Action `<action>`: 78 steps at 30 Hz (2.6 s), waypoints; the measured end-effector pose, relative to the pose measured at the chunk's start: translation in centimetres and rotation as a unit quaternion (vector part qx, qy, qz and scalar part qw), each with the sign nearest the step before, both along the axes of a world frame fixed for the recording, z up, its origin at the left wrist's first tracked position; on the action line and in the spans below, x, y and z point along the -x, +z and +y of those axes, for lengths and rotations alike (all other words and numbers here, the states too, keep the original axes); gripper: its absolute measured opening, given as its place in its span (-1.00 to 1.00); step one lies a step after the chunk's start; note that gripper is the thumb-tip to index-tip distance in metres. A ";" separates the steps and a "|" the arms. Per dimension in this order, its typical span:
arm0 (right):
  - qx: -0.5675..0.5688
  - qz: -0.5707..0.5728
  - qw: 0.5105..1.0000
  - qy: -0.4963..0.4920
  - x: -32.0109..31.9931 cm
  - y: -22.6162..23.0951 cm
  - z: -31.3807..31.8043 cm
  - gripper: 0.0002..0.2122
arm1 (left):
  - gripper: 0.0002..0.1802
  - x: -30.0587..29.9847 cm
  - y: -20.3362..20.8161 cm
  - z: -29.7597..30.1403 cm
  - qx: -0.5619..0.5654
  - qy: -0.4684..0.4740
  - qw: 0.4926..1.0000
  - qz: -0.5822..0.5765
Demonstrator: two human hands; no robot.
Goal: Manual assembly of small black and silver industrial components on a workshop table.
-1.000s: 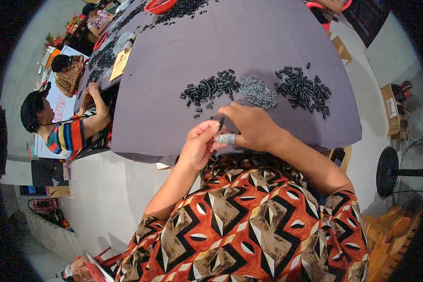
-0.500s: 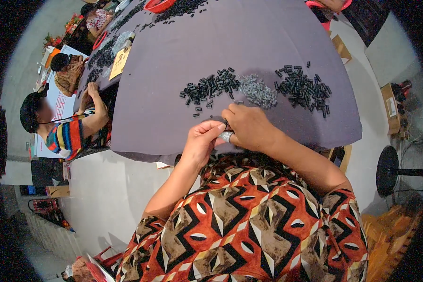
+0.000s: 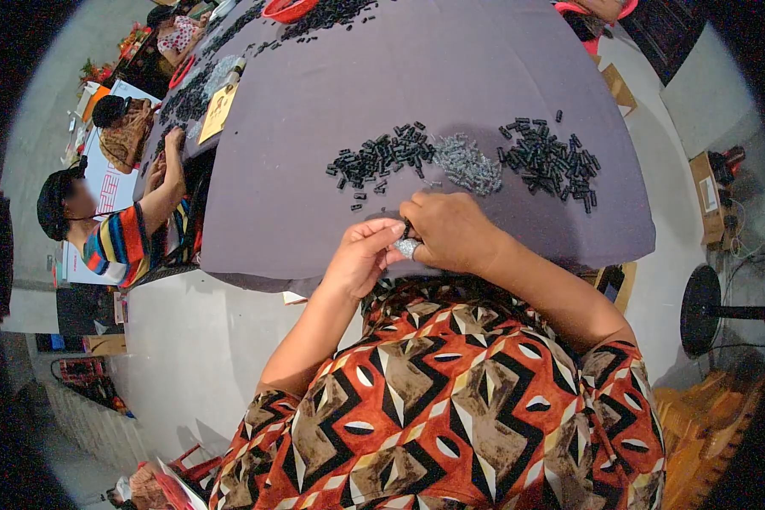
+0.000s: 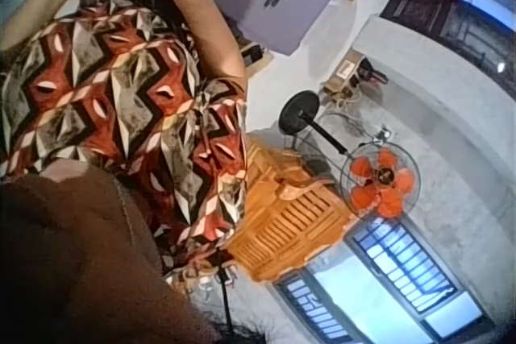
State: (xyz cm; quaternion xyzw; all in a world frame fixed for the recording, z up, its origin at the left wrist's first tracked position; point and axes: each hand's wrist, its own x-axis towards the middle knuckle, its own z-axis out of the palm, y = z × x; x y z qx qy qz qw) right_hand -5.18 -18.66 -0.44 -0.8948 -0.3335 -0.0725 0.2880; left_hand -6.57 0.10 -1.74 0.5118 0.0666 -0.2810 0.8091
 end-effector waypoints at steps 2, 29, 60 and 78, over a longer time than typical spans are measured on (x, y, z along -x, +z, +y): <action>0.001 -0.008 1.000 0.003 -0.1 -0.2 0.1 -0.78 | -0.87 0.0 -0.3 -0.2 0.007 0.008 1.000 0.003; -0.041 0.021 0.999 -0.017 0.5 -0.7 0.9 -0.81 | -0.81 -0.8 -1.3 0.9 0.080 -0.015 0.996 0.027; 0.012 0.029 0.999 -0.020 0.4 -0.5 0.5 -0.79 | -0.76 -0.7 -1.2 0.7 0.029 -0.038 0.999 0.007; -0.014 0.003 0.946 -0.324 -3.0 2.4 -10.5 -0.79 | -0.87 -2.6 -0.6 4.6 -0.540 0.082 0.703 -0.455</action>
